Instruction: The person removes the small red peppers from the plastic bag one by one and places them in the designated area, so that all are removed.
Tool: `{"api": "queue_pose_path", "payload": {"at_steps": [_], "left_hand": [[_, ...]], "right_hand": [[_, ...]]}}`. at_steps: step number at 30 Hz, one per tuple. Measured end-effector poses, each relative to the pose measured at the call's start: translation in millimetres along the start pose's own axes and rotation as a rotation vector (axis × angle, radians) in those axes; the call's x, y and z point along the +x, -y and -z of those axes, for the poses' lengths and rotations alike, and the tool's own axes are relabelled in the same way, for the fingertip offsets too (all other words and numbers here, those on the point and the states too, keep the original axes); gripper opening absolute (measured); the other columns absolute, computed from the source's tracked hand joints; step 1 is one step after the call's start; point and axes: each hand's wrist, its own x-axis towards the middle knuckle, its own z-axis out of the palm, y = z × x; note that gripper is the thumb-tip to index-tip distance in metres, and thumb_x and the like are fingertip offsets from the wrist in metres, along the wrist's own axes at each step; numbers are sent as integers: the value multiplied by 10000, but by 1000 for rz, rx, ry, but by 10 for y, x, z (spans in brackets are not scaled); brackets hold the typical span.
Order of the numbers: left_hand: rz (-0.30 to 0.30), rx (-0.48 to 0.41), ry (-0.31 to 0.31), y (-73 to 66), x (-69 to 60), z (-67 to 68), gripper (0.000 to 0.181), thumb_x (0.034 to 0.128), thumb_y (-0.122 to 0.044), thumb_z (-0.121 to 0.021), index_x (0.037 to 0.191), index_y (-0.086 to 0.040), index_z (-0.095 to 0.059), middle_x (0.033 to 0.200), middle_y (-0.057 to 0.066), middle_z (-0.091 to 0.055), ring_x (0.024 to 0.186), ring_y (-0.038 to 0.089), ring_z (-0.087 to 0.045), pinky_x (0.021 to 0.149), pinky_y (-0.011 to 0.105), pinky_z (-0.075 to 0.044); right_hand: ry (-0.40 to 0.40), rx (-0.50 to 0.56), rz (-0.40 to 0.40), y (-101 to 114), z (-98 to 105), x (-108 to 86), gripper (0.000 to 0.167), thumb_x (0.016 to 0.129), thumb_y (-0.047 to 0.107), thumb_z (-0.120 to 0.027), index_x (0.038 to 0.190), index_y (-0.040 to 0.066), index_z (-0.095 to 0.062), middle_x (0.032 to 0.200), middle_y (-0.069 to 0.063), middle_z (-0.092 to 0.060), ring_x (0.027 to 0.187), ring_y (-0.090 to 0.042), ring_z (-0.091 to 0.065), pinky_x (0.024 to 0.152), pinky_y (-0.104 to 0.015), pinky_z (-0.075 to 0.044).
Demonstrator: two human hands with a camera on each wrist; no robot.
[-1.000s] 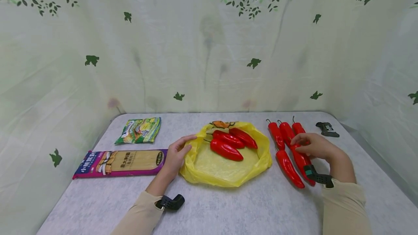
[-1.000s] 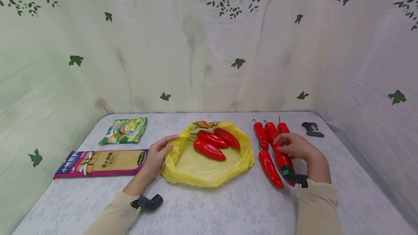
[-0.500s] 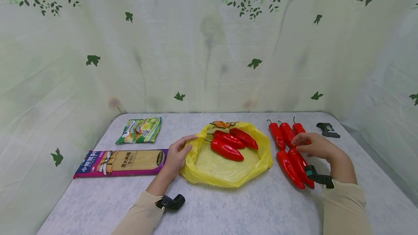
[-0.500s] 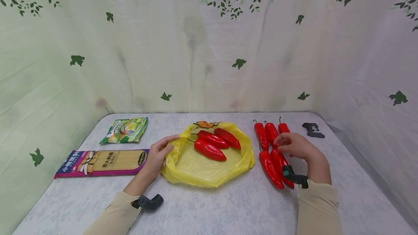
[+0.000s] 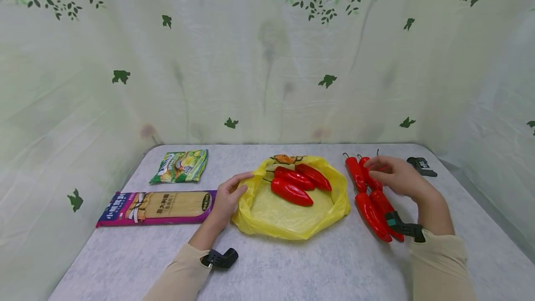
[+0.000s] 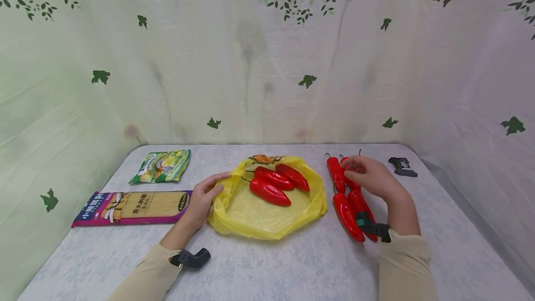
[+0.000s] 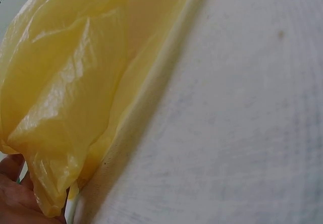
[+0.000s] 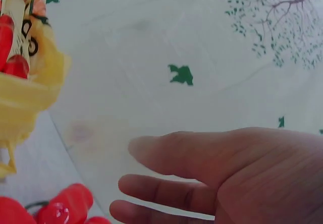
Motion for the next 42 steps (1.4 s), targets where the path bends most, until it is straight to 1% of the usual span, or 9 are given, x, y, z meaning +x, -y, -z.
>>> {"api": "queue_pose_path", "payload": {"at_steps": [5,9,17,22,25,28,32,37,42], "left_hand": [[5,15,5,-3,9,-5,339,1003,-79,-529,1327,-29,-614,1438,121,-579,1416,222,-442,1084,114,-360],[1,20,7,-3,17,-7,340,1003,-75,-528,1328,-25,-612,1437,128,-580,1420,231,-438,1086,116,-357],[6,19,1,-12,10,-17,341,999,-70,-531,1326,-18,-613,1434,131,-582,1415,224,-443,1085,117,-359],[10,12,-1,-9,5,-16,341,999,-74,-534,1326,-19,-614,1434,129,-582,1408,210,-450,1082,116,-363],[7,11,2,-2,7,-15,341,1000,-80,-537,1326,-19,-614,1434,134,-581,1402,200,-454,1078,114,-367],[1,5,4,1,10,-15,340,1001,-81,-536,1325,-11,-612,1433,146,-579,1401,200,-455,1077,114,-369],[-2,2,6,0,12,-16,339,1004,-79,-532,1325,-3,-609,1434,155,-576,1403,205,-451,1077,113,-369],[7,6,3,-7,9,-18,340,1006,-81,-527,1328,-4,-606,1437,150,-574,1398,184,-454,1076,110,-367],[-8,7,4,-17,-2,-13,339,1005,-84,-535,1324,4,-607,1432,167,-575,1375,148,-475,1073,111,-372]], "right_hand": [[-43,-9,42,191,-3,-38,425,950,277,-647,1339,125,-571,1290,-177,-613,1157,-353,-559,836,-474,-596],[-78,8,79,321,-55,-27,413,948,256,-656,1333,136,-569,1277,-153,-619,1128,-328,-580,822,-427,-605],[-147,31,175,600,-205,-27,387,955,177,-647,1333,134,-573,1323,-140,-617,1152,-319,-596,896,-457,-587],[-174,60,211,688,-309,9,393,946,155,-660,1327,129,-566,1336,-123,-606,1141,-309,-613,867,-438,-600],[-183,82,235,727,-397,52,410,942,148,-667,1337,135,-558,1343,-118,-605,1149,-307,-622,879,-443,-599],[-179,101,251,775,-488,94,414,938,143,-672,1336,144,-560,1336,-108,-613,1145,-294,-627,902,-449,-591],[-156,114,284,841,-582,124,418,930,135,-679,1332,124,-565,1325,-120,-622,1132,-298,-642,912,-459,-586],[-110,121,329,905,-689,141,439,912,133,-698,1330,115,-568,1339,-114,-614,1143,-301,-642,928,-473,-577],[-60,136,355,945,-826,169,456,902,115,-708,1335,106,-565,1358,-138,-599,1163,-320,-626,936,-476,-573]]}}
